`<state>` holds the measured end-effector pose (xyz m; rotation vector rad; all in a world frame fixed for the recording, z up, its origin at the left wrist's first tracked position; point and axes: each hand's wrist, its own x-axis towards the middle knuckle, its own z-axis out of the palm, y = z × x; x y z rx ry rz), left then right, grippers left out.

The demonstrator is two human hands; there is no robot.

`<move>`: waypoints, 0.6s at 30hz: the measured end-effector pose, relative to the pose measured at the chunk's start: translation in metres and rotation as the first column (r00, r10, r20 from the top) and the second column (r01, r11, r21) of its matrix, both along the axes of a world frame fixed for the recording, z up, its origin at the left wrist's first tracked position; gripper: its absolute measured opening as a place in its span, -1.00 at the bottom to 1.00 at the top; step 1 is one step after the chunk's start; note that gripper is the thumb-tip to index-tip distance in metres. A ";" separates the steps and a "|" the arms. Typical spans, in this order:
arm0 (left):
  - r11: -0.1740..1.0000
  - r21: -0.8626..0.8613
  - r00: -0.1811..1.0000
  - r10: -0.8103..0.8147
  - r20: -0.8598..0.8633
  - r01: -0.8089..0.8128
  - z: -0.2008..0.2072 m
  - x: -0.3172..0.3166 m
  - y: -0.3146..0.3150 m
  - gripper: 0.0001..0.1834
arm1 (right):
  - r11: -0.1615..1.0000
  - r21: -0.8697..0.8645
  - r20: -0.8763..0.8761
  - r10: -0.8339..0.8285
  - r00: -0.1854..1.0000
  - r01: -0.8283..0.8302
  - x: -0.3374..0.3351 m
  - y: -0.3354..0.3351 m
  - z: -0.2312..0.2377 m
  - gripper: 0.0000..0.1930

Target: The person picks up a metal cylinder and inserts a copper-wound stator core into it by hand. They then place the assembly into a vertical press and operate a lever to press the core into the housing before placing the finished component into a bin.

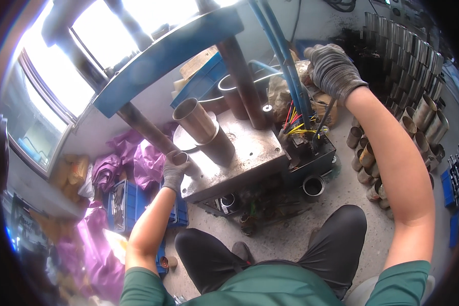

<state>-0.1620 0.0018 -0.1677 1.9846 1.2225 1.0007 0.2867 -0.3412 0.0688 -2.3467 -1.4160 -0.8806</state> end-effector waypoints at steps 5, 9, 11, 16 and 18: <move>0.988 -0.001 0.979 0.152 -0.136 -0.153 -0.003 0.008 0.010 -0.18 | 1.000 -0.007 -0.050 -0.020 0.999 0.019 -0.008 -0.015 0.001 -0.80; 0.958 0.091 0.932 0.286 -0.222 -0.272 0.004 0.029 -0.004 -0.11 | 1.000 0.015 -0.079 0.005 0.997 -0.004 -0.014 -0.030 -0.007 -0.78; 0.959 0.242 0.986 0.162 -0.032 -0.150 0.022 0.053 -0.022 -0.05 | 0.992 0.081 -0.085 0.101 0.991 -0.094 -0.026 -0.049 -0.015 -0.81; 0.911 0.374 0.875 -0.316 0.368 0.172 0.070 0.121 -0.031 0.11 | 0.966 0.104 0.005 0.236 0.972 -0.235 -0.048 -0.095 -0.046 -0.78; 0.923 0.368 0.882 -0.264 0.391 0.113 0.070 0.136 -0.008 0.14 | 0.957 0.057 -0.076 0.289 0.954 -0.285 -0.071 -0.125 -0.053 -0.77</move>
